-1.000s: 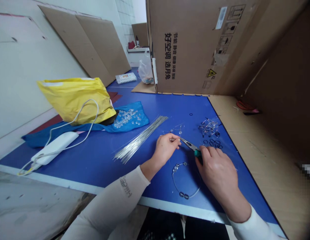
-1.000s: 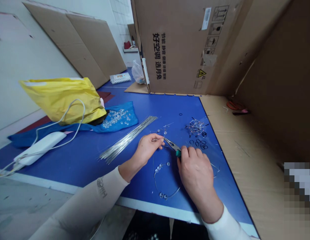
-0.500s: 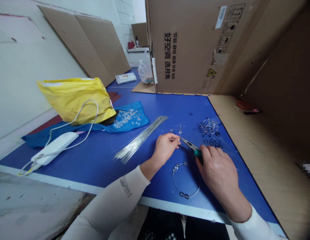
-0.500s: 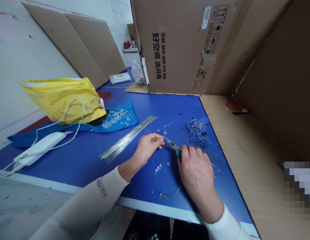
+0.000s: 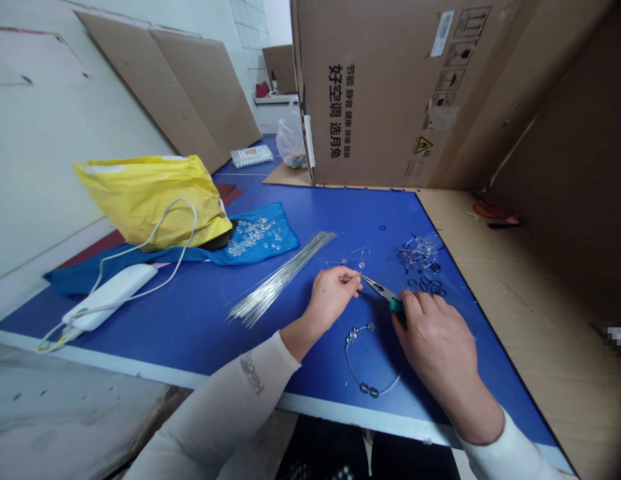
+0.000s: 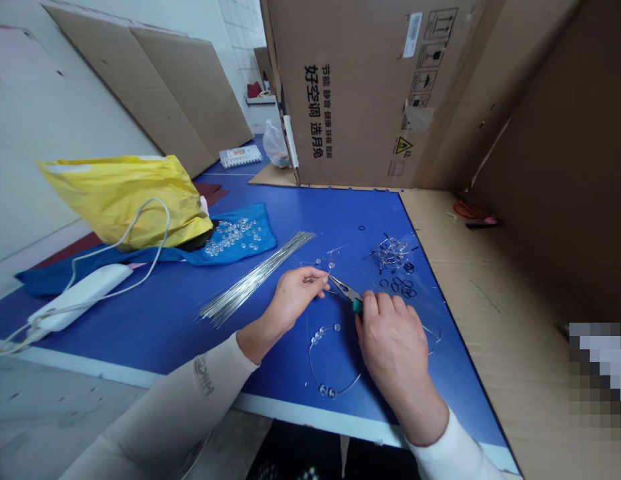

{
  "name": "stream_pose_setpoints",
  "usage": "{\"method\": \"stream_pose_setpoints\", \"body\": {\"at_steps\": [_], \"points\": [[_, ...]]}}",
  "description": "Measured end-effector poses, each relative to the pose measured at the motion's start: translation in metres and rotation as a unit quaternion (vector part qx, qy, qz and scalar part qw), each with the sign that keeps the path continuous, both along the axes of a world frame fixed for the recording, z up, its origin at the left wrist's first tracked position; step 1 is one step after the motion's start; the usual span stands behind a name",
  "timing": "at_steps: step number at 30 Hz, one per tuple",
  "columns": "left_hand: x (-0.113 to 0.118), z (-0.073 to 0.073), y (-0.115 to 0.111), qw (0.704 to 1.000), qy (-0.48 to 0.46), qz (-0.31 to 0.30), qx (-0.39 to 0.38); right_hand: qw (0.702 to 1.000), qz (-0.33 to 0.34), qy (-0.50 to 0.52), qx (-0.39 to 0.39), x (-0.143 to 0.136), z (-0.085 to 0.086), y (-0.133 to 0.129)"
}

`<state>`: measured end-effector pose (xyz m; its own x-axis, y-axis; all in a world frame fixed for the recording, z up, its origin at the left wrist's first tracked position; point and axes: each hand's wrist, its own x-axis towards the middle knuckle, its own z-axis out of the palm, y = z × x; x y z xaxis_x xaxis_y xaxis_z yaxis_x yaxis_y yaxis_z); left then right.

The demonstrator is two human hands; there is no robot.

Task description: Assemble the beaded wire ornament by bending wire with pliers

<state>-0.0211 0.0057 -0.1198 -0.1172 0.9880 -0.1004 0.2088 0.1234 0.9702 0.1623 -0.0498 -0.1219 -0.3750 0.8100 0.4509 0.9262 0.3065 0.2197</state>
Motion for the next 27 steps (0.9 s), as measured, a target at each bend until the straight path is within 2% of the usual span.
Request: {"method": "stream_pose_setpoints", "body": {"at_steps": [27], "points": [[-0.0012,-0.0015,0.0009,1.000,0.004,-0.005,0.000,1.000,-0.001,0.002,-0.004,-0.0004,-0.0003,0.0008]]}}
